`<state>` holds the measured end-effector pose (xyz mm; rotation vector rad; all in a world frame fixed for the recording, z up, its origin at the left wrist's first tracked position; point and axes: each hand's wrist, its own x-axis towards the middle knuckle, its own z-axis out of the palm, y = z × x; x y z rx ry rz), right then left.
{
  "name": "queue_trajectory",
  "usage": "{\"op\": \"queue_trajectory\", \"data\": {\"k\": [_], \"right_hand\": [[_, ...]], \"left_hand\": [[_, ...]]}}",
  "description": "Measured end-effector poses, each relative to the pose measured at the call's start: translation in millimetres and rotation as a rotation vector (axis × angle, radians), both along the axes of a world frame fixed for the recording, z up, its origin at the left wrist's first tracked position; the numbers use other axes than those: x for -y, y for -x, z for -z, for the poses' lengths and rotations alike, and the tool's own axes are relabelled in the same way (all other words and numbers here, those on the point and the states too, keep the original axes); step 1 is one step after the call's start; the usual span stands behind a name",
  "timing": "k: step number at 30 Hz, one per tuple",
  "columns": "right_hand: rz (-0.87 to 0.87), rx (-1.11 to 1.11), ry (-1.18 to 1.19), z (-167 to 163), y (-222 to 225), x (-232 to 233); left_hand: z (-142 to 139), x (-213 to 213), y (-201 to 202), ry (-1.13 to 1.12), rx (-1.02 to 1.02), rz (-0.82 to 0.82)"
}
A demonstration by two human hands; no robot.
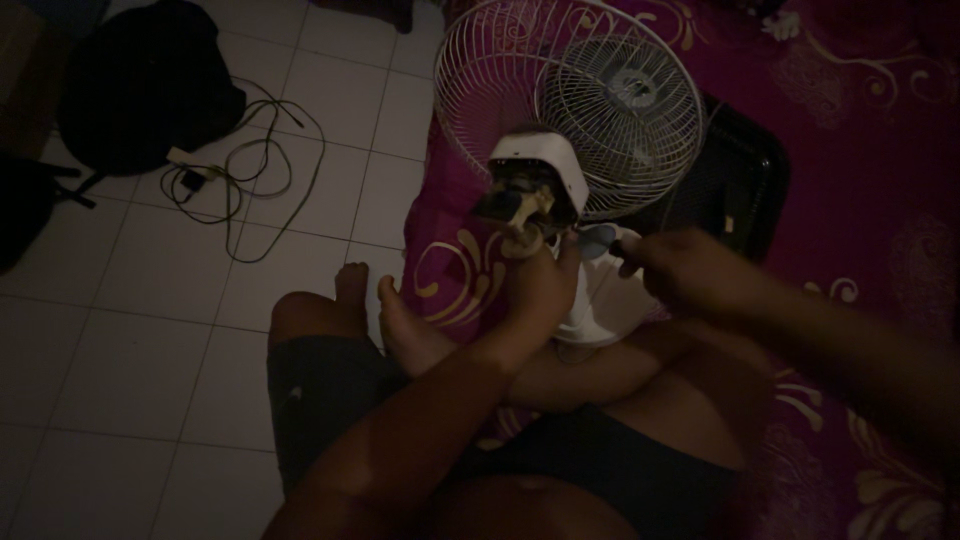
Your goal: The person sits on the floor and services an electric fan, using a screwdriver to unscrew the rear guard and motor housing, separating the guard and motor parts, and then reattaching the guard and housing to the fan body.
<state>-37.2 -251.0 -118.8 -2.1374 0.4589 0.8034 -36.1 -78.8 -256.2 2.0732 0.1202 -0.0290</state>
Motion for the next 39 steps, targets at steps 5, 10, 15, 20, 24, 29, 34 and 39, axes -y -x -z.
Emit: {"op": "queue_trajectory", "data": {"k": [5, 10, 15, 20, 24, 29, 34, 39], "right_hand": [[-0.733, 0.699, 0.486, -21.7, -0.8, 2.0], [-0.965, 0.839, 0.615, -34.7, 6.0, -5.3], [-0.016, 0.087, 0.161, -23.7, -9.8, -11.1], [-0.446, 0.499, 0.26, -22.5, -15.8, -5.1], [-1.017, 0.918, 0.64, -28.7, -5.8, -0.8], [-0.865, 0.637, 0.691, -24.2, -5.3, -11.2], [-0.382, 0.36, 0.299, -19.9, -16.3, -12.1], [-0.444, 0.379, 0.315, -15.1, -17.0, -2.5]], "left_hand": [[-0.2, -0.8, 1.5, 0.114, 0.361, -0.113], [-8.0, -1.8, 4.4, 0.063, 0.274, -0.099], [-7.2, -0.1, 3.4, 0.022, 0.232, -0.1], [4.2, 4.4, -0.1, 0.069, 0.145, -0.05], [8.4, 6.2, 0.7, 0.018, 0.433, -0.141], [1.9, 4.2, 3.5, 0.025, 0.349, -0.134], [3.9, 4.7, 0.6, 0.086, 0.145, -0.083], [35.9, 17.4, -1.6, 0.026, 0.26, -0.104]]}}
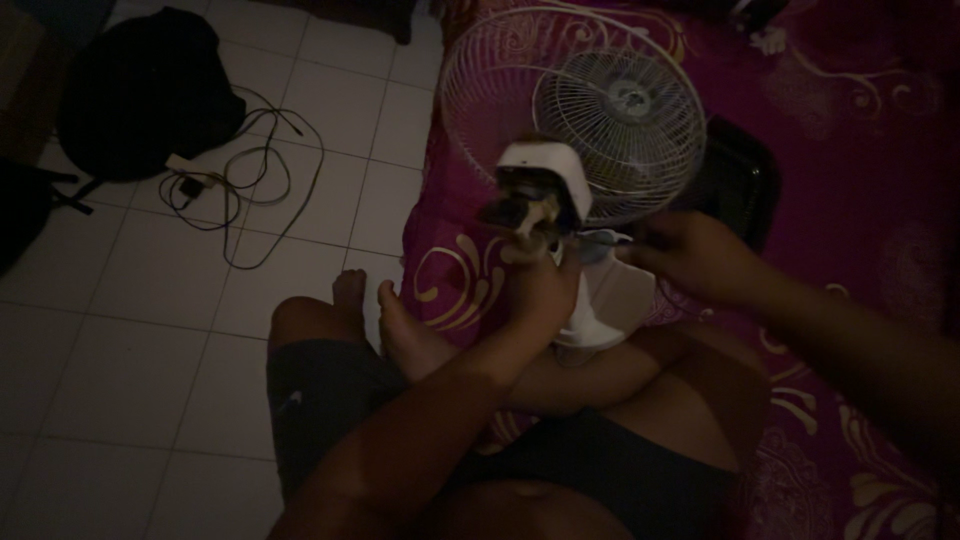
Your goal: The person sits on the floor and services an electric fan, using a screwdriver to unscrew the rear guard and motor housing, separating the guard and motor parts, and then reattaching the guard and housing to the fan body.
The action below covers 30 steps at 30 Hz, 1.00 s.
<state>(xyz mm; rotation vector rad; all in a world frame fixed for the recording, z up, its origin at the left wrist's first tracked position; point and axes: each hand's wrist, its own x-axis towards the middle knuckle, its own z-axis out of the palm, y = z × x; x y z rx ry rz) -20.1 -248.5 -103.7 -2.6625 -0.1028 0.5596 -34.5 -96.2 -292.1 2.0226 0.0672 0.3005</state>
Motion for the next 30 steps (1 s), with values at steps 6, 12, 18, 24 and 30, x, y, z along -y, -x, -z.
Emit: {"op": "queue_trajectory", "data": {"k": [6, 12, 18, 24, 30], "right_hand": [[-0.041, 0.113, 0.235, -19.2, 25.3, 35.3], [0.221, 0.656, -0.313, 1.8, 6.0, 26.2], [0.415, 0.463, -0.685, 18.7, -13.7, -11.7], [0.321, 0.627, -0.478, 5.9, 7.1, -32.6], [0.347, 0.619, -0.578, 15.2, 23.6, -37.4]], "left_hand": [[39.7, -15.2, -17.4, -0.073, 0.0, 0.413], [23.0, -15.3, -14.5, 0.333, -0.013, 0.08], [5.4, -26.4, -20.5, 0.254, -0.196, 0.067], [-9.5, -40.5, -11.0, 0.217, -0.078, 0.074], [-20.4, -42.9, -12.4, 0.246, -0.051, 0.046]]}}
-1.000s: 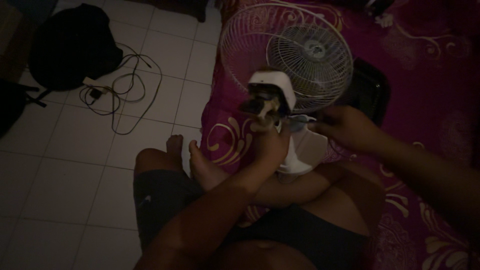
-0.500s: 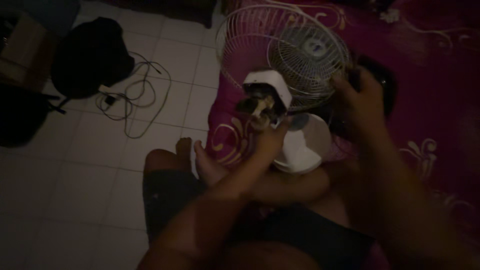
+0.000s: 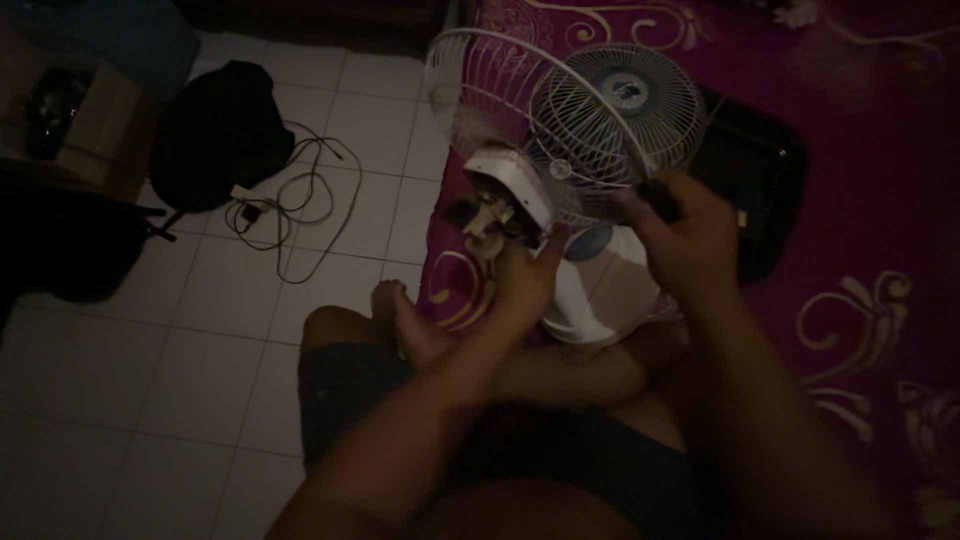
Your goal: The person sits on the floor and services an electric fan, using a screwdriver to unscrew the rear guard and motor housing, separating the guard and motor parts, and then reattaching the guard and housing to the fan body.
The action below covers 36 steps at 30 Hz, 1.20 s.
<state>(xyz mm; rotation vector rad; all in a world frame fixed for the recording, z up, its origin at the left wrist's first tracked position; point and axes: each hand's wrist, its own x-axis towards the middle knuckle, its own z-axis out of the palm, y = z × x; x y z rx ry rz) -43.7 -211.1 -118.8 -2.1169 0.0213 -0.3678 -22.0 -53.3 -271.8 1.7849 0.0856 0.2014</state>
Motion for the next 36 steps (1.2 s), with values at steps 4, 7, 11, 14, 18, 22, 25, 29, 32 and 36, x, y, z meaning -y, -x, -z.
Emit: {"op": "queue_trajectory", "data": {"k": [4, 7, 11, 14, 18, 22, 25, 29, 32, 36], "right_hand": [[-0.005, -0.039, -0.134, 8.2, -8.3, 8.0], [-0.014, -0.009, -0.164, 17.1, -12.3, 14.9], [0.004, 0.062, -0.073, 29.0, -20.1, 22.5], [-0.001, -0.013, -0.216, 36.4, -23.7, 26.9], [-0.107, 0.173, -0.23, 47.6, -11.2, 39.2], [-0.044, 0.045, -0.112, 70.2, 0.3, 44.2], [-0.085, 0.074, -0.228, 90.5, -3.5, 35.3], [-0.116, -0.019, -0.521, 101.7, -13.5, 27.2], [-0.122, 0.013, -0.467, 100.6, -16.8, 29.6], [-0.158, 0.016, -0.54, 102.6, -21.1, 34.1]], "left_hand": [[0.6, -4.4, -1.8, -0.096, -0.085, 0.057], [-1.0, -5.1, -1.9, -0.132, -0.093, 0.069], [-4.8, -5.6, -3.6, -0.224, -0.245, 0.116], [-3.6, -6.4, -2.3, -0.165, -0.126, 0.101], [4.4, -6.3, -1.5, -0.156, -0.149, 0.074], [13.1, -6.6, 0.5, -0.091, -0.056, 0.053], [15.8, -9.4, 2.5, -0.073, -0.125, 0.067], [15.7, -11.9, 2.2, -0.2, -0.201, 0.043], [15.4, -11.1, 0.4, -0.258, -0.303, 0.06], [16.2, -7.0, 2.4, -0.243, -0.004, 0.016]]}}
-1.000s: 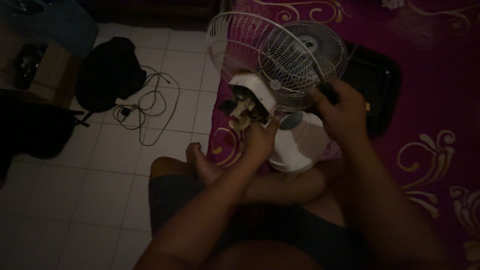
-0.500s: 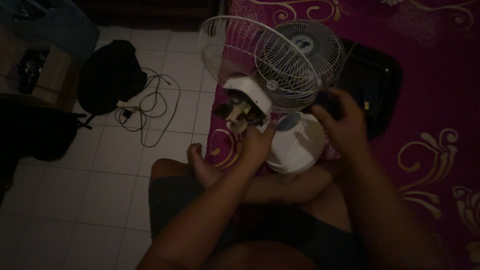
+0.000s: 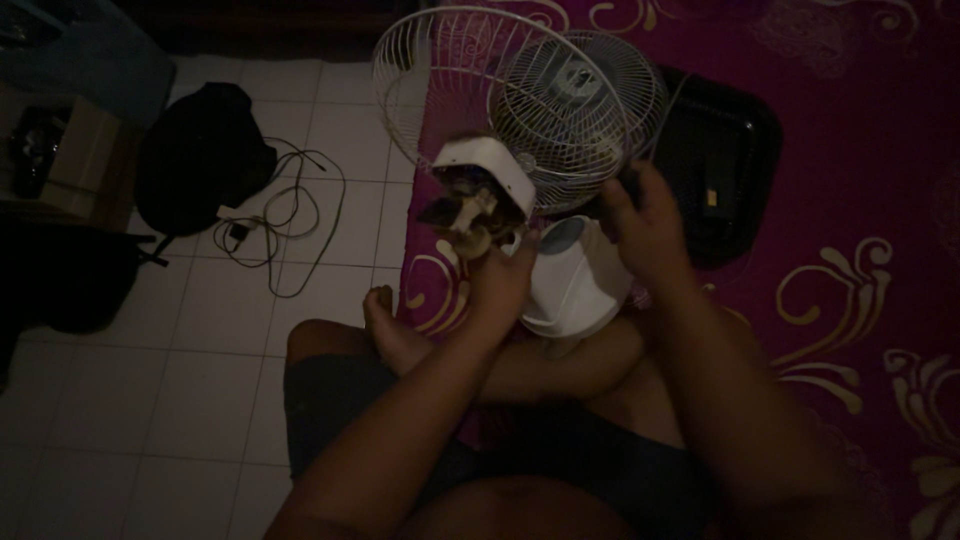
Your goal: The person sits on the floor and services an electric fan, using a screwdriver to unscrew the rear guard and motor housing, separating the guard and motor parts, and then reattaching the guard and housing to the fan body.
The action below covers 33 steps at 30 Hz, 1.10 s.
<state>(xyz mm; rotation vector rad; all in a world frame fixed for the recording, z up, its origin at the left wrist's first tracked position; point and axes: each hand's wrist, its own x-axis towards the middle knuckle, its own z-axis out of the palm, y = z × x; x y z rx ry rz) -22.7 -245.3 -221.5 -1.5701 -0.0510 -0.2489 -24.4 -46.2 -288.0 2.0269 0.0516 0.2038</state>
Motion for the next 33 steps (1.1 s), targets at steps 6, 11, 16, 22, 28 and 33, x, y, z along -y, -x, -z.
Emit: {"op": "queue_trajectory", "data": {"k": [6, 11, 16, 22, 28, 33], "right_hand": [[0.117, 0.305, 0.296, 23.9, -10.8, 27.3], [0.61, -0.076, 0.716, 51.5, -20.5, 110.2], [0.677, -0.442, 0.816, 93.5, -31.2, 130.1], [0.687, -0.579, 0.879, 94.9, -36.2, 115.4], [0.696, -0.337, 1.062, 74.9, -25.9, 104.3], [0.56, -0.14, 0.611, 80.6, -29.3, 91.1]], "left_hand": [[-0.2, -13.4, -5.1, 0.025, -0.467, 0.156], [-14.2, -38.7, 4.7, 0.466, -0.474, 0.107], [-42.1, -53.6, 20.5, 0.401, -0.426, -0.001], [-50.4, -65.7, 24.9, 0.346, -0.152, -0.013], [-35.3, -53.7, 17.3, 0.567, 0.026, 0.028], [-24.4, -26.8, 17.2, 0.52, 0.099, 0.08]]}}
